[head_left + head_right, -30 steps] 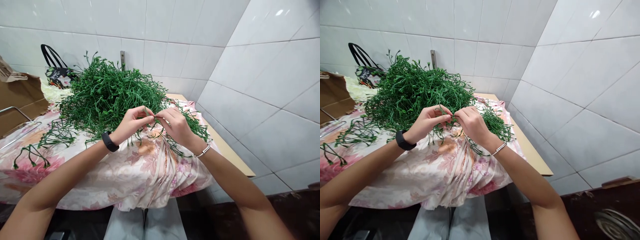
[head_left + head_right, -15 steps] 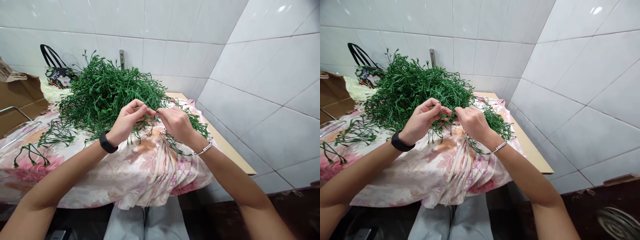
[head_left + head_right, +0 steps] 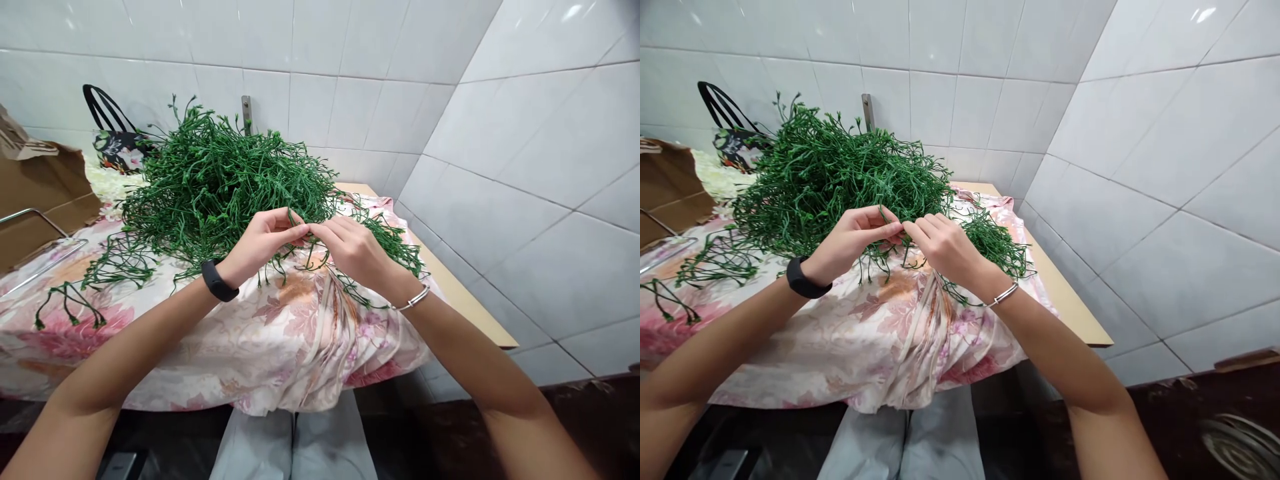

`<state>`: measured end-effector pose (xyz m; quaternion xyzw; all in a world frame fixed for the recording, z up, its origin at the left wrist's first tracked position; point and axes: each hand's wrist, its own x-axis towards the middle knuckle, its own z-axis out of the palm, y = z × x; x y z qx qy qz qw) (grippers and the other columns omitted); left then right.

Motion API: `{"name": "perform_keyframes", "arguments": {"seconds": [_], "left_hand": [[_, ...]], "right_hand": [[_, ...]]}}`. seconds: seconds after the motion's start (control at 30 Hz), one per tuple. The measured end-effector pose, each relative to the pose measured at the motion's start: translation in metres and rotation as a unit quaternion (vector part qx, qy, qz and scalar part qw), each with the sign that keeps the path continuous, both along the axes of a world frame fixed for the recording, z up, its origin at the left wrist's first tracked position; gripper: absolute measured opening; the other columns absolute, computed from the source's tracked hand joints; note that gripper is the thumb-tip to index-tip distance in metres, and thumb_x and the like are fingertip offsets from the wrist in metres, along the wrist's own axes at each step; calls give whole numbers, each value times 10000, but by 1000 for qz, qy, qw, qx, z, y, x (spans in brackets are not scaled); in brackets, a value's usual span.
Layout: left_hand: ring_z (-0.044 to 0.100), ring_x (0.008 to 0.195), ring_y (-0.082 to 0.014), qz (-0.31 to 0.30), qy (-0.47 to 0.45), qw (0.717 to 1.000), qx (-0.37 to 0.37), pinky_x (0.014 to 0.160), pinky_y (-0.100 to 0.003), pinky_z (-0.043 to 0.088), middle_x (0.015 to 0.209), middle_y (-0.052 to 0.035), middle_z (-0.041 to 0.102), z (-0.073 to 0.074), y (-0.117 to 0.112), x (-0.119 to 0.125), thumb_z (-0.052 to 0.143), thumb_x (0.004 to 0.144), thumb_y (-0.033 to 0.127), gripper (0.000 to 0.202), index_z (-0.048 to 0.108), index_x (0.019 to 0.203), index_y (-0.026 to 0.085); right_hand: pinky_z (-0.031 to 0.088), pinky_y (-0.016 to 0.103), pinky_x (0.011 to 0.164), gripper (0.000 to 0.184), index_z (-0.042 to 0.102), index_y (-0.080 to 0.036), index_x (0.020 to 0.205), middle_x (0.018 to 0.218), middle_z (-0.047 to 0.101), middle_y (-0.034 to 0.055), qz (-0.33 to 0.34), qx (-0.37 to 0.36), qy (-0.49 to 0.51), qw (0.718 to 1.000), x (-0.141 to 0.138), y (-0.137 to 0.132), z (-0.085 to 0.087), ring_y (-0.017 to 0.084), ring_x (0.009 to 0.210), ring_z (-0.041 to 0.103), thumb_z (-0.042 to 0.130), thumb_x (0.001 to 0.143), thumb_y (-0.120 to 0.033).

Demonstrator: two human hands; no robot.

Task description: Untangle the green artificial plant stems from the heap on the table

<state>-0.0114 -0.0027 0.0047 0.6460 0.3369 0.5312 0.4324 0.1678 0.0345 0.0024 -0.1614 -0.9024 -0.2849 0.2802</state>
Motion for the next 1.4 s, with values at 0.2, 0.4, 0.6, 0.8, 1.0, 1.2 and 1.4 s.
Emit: {"name": "perform_keyframes", "arguments": {"seconds": [0.2,0.4,0.6,0.8,1.0,1.2,1.4], "left_hand": [[451,481,-49,48,52,996,49,460,-177,370,572,25,507,-4,5,-1,630,737,296,197,536,730,123],[405,494,-56,65,226,968,85,445,-178,321,551,30,454,-4,3,-3,547,783,250,136,545,732,124],[390,472,-55,28,150,987,53,431,-177,311,538,39,430,-9,2,3,483,817,250,181,464,670,146],[465,491,-64,-17,149,988,35,456,-188,363,635,-7,548,-7,6,-2,504,809,334,215,514,719,139],[421,443,-66,-69,91,993,17,436,-202,331,487,34,432,-5,3,-6,499,792,270,218,472,603,163],[390,358,-57,-118,48,992,-6,386,-233,264,426,52,337,1,-9,-2,492,777,201,279,389,519,175],[270,343,-34,51,-182,976,111,309,-217,165,412,58,227,26,1,-56,538,743,234,280,370,523,192]], "right_hand": [[431,286,680,248,535,-56,1021,793,583,90,17,-106,39,993,-4,-4,-5,155,735,504,338,893,-136],[423,292,675,217,518,-88,905,785,551,97,-5,-96,5,995,0,5,-5,164,735,492,303,887,-114],[430,268,673,170,463,-91,956,806,534,79,49,-164,22,985,-4,9,-13,141,720,482,308,885,-101],[430,320,739,214,504,-107,907,808,557,99,16,-94,30,995,-5,8,-8,172,776,487,298,909,-164],[409,211,601,142,536,-146,862,715,570,15,106,-241,90,960,-3,-3,4,80,624,481,424,887,-230],[242,199,440,234,517,-154,676,527,371,-61,148,-384,111,905,-3,-16,10,34,468,292,500,853,-306],[241,238,443,223,609,-177,734,551,402,-30,141,-425,301,842,43,8,35,63,479,321,498,851,-330]]}}
